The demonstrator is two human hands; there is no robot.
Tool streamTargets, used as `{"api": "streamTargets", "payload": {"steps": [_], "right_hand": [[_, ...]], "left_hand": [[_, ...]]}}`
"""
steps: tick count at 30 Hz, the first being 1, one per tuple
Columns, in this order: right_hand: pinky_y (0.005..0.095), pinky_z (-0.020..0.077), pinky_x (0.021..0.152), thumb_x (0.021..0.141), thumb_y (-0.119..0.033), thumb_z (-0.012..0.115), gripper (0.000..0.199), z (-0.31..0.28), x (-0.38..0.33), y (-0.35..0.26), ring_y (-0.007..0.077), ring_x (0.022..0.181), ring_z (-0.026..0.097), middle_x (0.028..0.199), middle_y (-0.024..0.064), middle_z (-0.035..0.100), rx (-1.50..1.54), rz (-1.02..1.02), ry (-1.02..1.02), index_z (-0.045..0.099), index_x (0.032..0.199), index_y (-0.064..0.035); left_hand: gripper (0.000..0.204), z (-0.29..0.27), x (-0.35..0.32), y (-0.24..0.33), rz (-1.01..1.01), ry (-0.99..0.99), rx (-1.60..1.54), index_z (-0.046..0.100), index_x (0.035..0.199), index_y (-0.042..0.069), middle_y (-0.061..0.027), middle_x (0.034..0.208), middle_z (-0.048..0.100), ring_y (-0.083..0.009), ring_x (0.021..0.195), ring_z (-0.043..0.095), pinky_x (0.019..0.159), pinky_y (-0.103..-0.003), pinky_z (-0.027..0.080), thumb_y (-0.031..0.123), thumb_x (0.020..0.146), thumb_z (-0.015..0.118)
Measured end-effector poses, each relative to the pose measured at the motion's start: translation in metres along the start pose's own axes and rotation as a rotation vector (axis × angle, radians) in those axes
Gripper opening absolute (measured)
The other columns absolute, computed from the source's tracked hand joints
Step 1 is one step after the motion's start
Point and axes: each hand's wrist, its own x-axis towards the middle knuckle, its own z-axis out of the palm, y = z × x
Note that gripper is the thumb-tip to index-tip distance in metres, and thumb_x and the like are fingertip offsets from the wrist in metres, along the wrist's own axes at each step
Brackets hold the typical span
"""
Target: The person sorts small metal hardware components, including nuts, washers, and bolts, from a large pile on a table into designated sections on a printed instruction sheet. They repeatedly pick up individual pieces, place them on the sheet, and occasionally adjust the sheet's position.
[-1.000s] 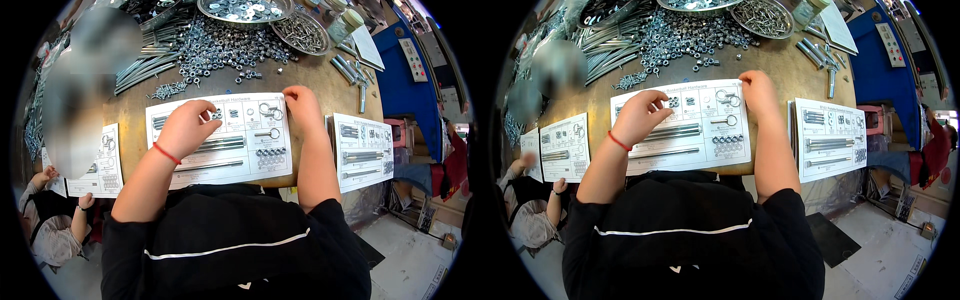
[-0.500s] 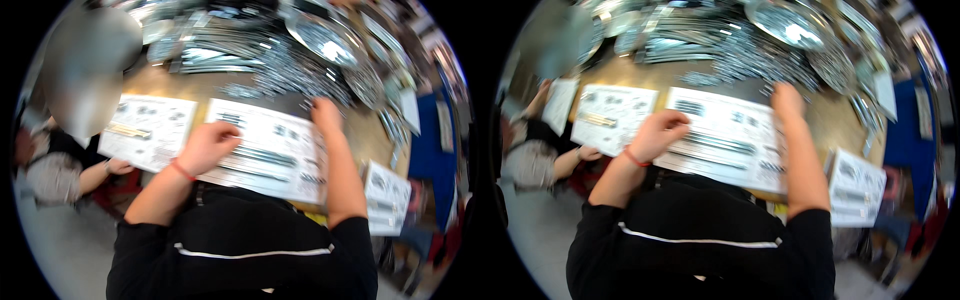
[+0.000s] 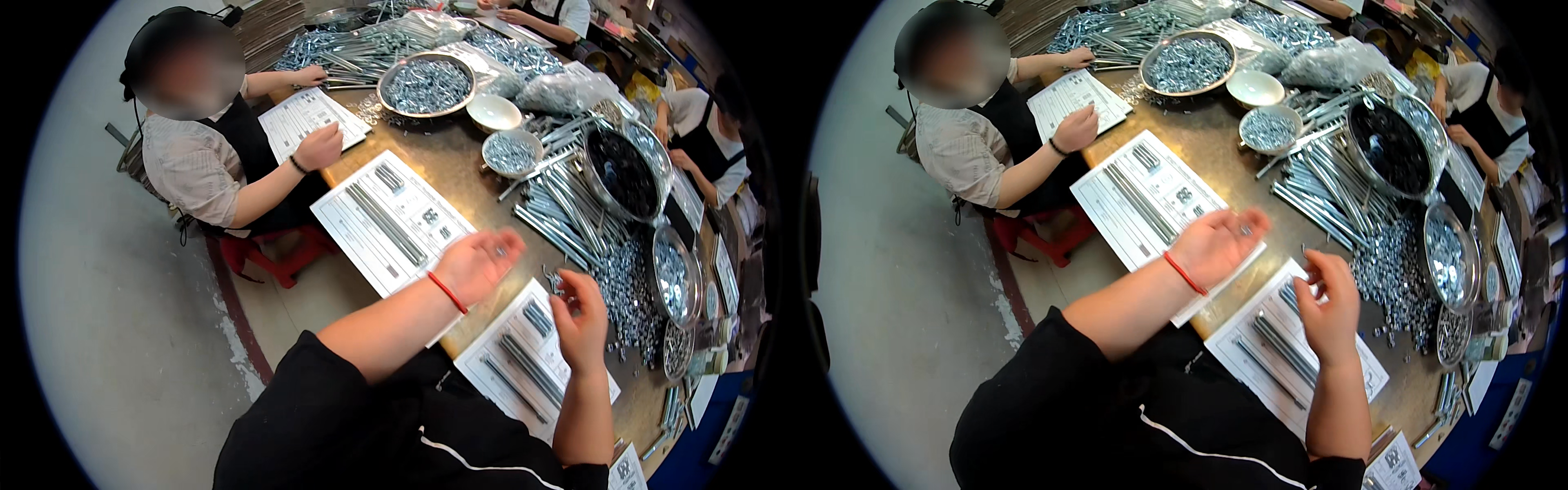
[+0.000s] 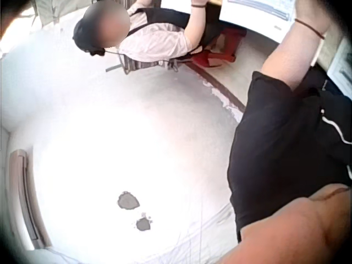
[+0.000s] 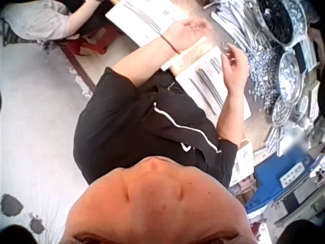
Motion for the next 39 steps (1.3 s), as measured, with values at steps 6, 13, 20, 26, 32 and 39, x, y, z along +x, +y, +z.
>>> {"api": "streamTargets", "payload": {"steps": [6, 13, 20, 26, 32, 39], "right_hand": [[0.0214, 0.0456, 0.077, 0.086, 0.006, 0.062, 0.032, -0.024, -0.019, 0.041, 0.0092, 0.085, 0.056, 0.096, 0.002, 0.059, 0.243, 0.333, 0.128, 0.061, 0.118, -0.0011], [0.0196, 0.0444, 0.071, 0.089, 0.002, 0.062, 0.029, -0.04, -0.043, 0.07, 0.0072, 0.084, 0.056, 0.095, 0.0017, 0.062, 0.208, 0.527, 0.257, 0.061, 0.118, 0.0004], [0.0186, 0.0425, 0.062, 0.09, -0.003, 0.062, 0.027, -0.043, -0.049, 0.071, 0.0062, 0.079, 0.056, 0.094, 0.0012, 0.063, 0.143, 0.603, 0.312, 0.062, 0.117, -0.0006], [0.0194, 0.0426, 0.064, 0.09, -0.001, 0.063, 0.026, -0.056, -0.064, 0.066, 0.0063, 0.078, 0.056, 0.094, 0.0019, 0.063, 0.112, 0.612, 0.332, 0.062, 0.116, -0.0011], [0.0279, 0.0487, 0.089, 0.089, -0.001, 0.066, 0.025, -0.083, -0.093, 0.073, 0.0144, 0.1, 0.061, 0.113, 0.007, 0.065, 0.029, 0.609, 0.363, 0.064, 0.114, 0.0007], [0.0253, 0.0491, 0.077, 0.088, -0.005, 0.067, 0.022, -0.143, -0.145, 0.07, 0.0109, 0.086, 0.06, 0.097, 0.0042, 0.065, -0.205, 0.607, 0.571, 0.066, 0.109, -0.0007]], "left_hand": [[0.031, -0.013, 0.047, 0.204, 0.588, 0.212, -0.021, 0.05, 0.116, -0.016, -0.0269, 0.126, 0.054, -0.0366, 0.121, 0.053, 0.111, -0.044, 0.043, 0.01, 0.101, 0.042], [0.057, -0.062, 0.073, 0.339, 0.893, 0.243, -0.107, 0.031, 0.141, -0.012, -0.0259, 0.149, 0.034, -0.0382, 0.137, 0.037, 0.115, -0.048, 0.035, 0.033, 0.107, 0.025], [0.053, -0.076, 0.083, 0.385, 1.04, 0.458, 0.168, 0.038, 0.139, -0.011, -0.0235, 0.143, 0.043, -0.0374, 0.132, 0.045, 0.113, -0.045, 0.036, 0.029, 0.105, 0.031], [0.035, -0.081, 0.069, 0.382, 0.942, 1.292, 1.953, 0.067, 0.12, 0.005, -0.0175, 0.112, 0.07, -0.0344, 0.11, 0.065, 0.098, -0.044, 0.049, 0.009, 0.094, 0.043], [0.034, -0.157, 0.081, 0.442, 0.583, 1.219, 2.536, 0.059, 0.124, 0.009, -0.021, 0.12, 0.064, -0.0362, 0.117, 0.059, 0.098, -0.046, 0.048, 0.011, 0.092, 0.049], [0.05, -0.137, 0.071, 0.395, 0.857, 0.788, 2.081, 0.042, 0.143, -0.003, -0.0203, 0.139, 0.052, -0.0237, 0.124, 0.054, 0.105, -0.036, 0.041, 0.014, 0.097, 0.052]]}}
